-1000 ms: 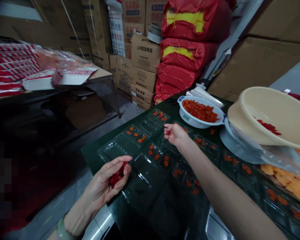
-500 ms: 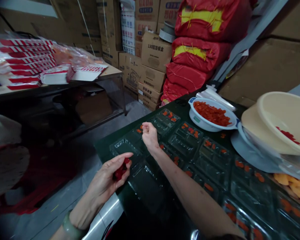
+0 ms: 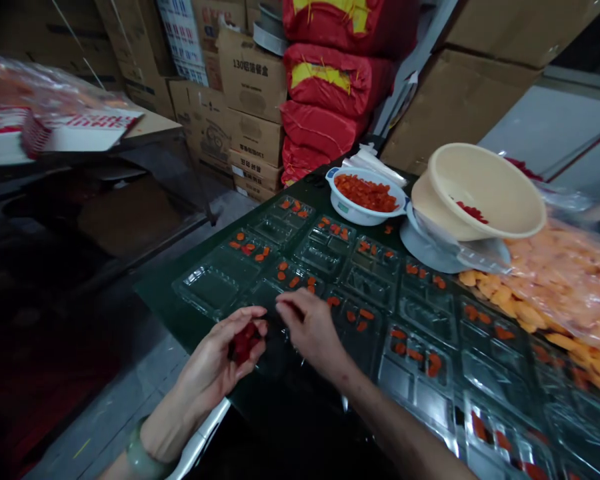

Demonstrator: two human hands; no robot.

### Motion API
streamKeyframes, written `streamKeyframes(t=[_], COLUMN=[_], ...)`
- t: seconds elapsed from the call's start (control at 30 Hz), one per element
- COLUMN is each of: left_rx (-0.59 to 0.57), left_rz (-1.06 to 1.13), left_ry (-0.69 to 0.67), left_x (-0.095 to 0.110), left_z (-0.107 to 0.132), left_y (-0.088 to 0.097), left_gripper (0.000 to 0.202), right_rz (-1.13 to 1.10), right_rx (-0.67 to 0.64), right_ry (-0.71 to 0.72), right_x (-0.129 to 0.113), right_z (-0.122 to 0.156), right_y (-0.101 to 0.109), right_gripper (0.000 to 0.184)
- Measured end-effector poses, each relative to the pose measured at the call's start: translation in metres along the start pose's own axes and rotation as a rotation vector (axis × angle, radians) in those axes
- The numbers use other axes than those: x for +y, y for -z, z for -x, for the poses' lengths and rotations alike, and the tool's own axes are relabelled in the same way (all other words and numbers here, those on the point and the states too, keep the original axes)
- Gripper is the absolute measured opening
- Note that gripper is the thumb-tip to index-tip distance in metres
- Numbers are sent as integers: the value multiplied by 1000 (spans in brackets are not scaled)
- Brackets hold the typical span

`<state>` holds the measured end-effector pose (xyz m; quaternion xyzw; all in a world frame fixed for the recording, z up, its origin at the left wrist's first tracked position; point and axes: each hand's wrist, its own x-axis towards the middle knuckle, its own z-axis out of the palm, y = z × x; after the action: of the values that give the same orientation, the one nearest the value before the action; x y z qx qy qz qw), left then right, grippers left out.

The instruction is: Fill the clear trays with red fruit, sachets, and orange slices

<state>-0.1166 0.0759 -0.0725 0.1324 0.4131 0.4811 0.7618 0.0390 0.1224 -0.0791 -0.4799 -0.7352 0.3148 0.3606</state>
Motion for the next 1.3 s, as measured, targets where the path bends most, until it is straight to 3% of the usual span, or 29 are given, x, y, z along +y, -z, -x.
streamKeyframes(t=[0.07,0.13,0.23,0.33,0.43,0.53,0.6,0.77,0.9,0.97,1.03,1.13,1.23,1.3], left_rx=[4,-1,-2,3,-49,-58,-43,-160,-347,-383,-346,-235,-139,-106], left_rz=[36,37,-4,-51,-91,-125,-173,-332,-181,-110,-84,-87,-94,-105], left_ry=[-3,-9,-12,-20,-62,-61,-48,17,147,199,198,154,134,119], left_x=[-2,-4,-6,-9,-16,-29,-41,-67,-73,-70,-67,-61,-58,-58], left_z=[3,6,10,11,9,4,2,3,7,6,3,-2,-6,-7], left_y=[-4,-6,-8,-8,-7,-11,-16,-37,-52,-57,-59,-59,-57,-57], left_gripper=[19,22,19,15,22,32,37,36,31,27,25,32,30,28], right_rz=[122,217,351,457,337,147,74,-175,-556,-652,-558,-141,235,258], right_rx=[129,159,63,9,61,-106,-163,-45,-112,-128,-4,252,299,287], right_ry=[-30,-50,-108,-184,-130,-33,-55,-220,-420,-461,-429,-323,-244,-191], right_x=[18,35,50,42,14,-15,-26,-22,-18,-11,4,39,62,57], right_z=[-13,-31,-55,-62,-36,12,43,89,98,93,81,55,36,36], right_y=[10,16,16,14,13,13,16,37,59,70,78,83,82,79], right_gripper=[14,15,17,23,27,18,10,8,17,24,25,14,7,15])
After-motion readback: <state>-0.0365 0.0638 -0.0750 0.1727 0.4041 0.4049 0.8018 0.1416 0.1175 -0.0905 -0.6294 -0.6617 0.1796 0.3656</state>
